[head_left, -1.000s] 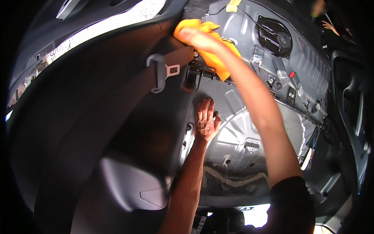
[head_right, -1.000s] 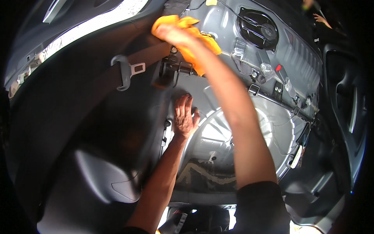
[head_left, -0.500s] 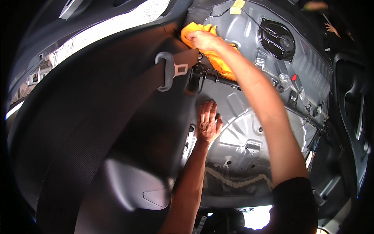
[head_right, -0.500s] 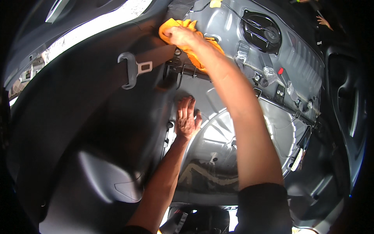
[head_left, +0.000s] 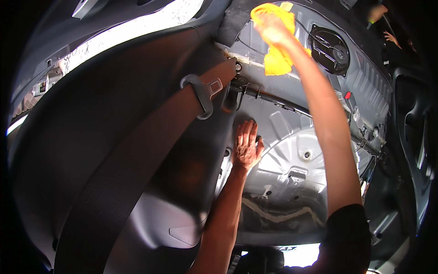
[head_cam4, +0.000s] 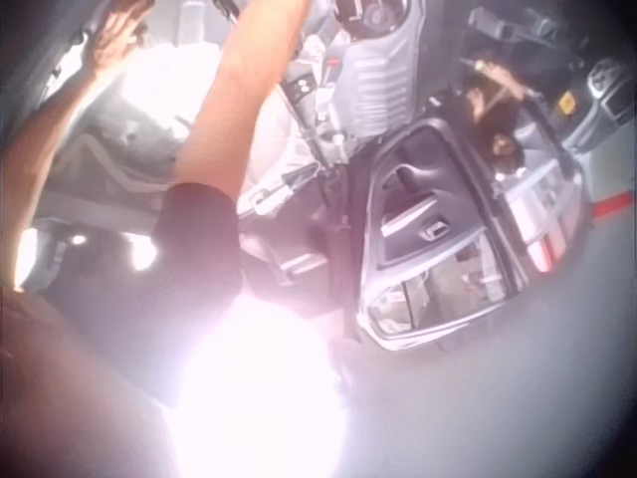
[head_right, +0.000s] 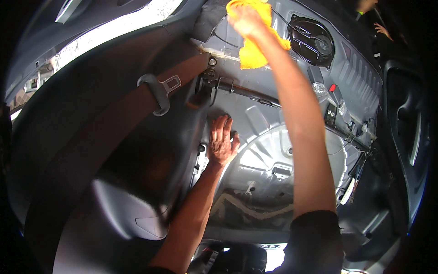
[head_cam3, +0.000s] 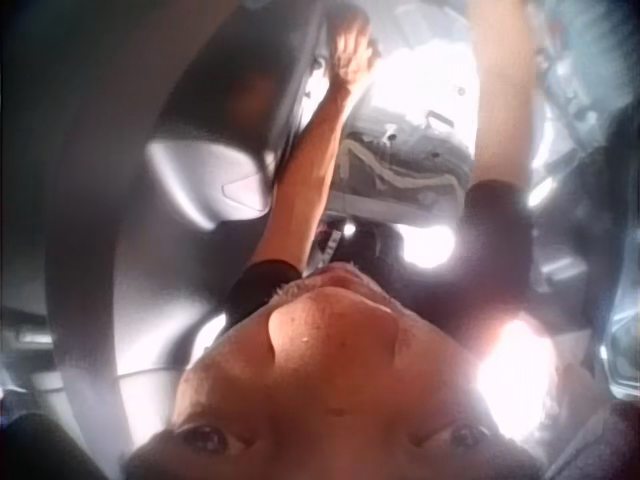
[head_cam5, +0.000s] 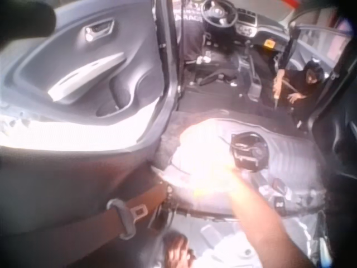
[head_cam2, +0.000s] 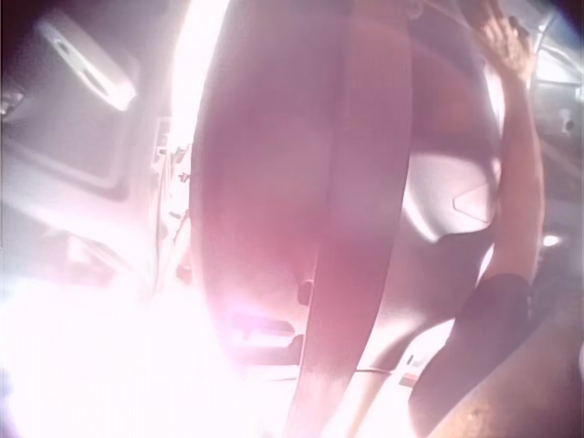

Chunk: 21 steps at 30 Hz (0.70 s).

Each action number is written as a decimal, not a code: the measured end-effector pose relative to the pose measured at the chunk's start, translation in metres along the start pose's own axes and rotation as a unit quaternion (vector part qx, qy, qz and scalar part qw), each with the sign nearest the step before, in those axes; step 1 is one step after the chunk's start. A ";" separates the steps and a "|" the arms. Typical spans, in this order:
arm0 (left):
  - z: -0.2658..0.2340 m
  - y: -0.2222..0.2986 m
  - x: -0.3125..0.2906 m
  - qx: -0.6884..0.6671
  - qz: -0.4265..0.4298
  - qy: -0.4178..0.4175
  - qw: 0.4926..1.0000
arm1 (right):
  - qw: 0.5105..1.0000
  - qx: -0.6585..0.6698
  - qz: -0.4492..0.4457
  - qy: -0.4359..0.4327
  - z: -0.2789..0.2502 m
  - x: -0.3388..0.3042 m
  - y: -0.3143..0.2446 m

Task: The person wets an orange microfiber cloth at a wall-mounted faucet and proceeds to wipe the interior surfaces of a car trunk. The person cleans the metal floor, side panels, and the underside of the trunk lid using the damp cloth.

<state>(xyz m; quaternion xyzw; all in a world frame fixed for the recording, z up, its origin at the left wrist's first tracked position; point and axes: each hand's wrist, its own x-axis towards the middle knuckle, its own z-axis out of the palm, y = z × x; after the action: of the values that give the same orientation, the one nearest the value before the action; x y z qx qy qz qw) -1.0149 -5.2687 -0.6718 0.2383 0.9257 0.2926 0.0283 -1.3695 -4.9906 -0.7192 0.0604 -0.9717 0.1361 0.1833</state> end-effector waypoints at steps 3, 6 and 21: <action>0.003 -0.001 0.001 -0.004 0.000 0.000 1.000 | 0.985 -0.140 0.007 -0.102 0.037 -0.032 -0.035; 0.001 -0.003 -0.004 -0.013 -0.004 -0.003 1.000 | 0.981 -0.136 -0.036 -0.132 0.013 -0.018 -0.045; 0.003 0.002 -0.002 0.003 -0.003 0.013 1.000 | 0.718 0.648 0.246 -0.063 -0.282 -0.070 -0.053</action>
<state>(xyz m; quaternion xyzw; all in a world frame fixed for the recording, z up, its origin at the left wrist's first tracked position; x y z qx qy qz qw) -1.0120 -5.2665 -0.6730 0.2318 0.9276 0.2925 0.0161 -1.1998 -4.9558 -0.4800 -0.0681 -0.6356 0.7690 -0.0020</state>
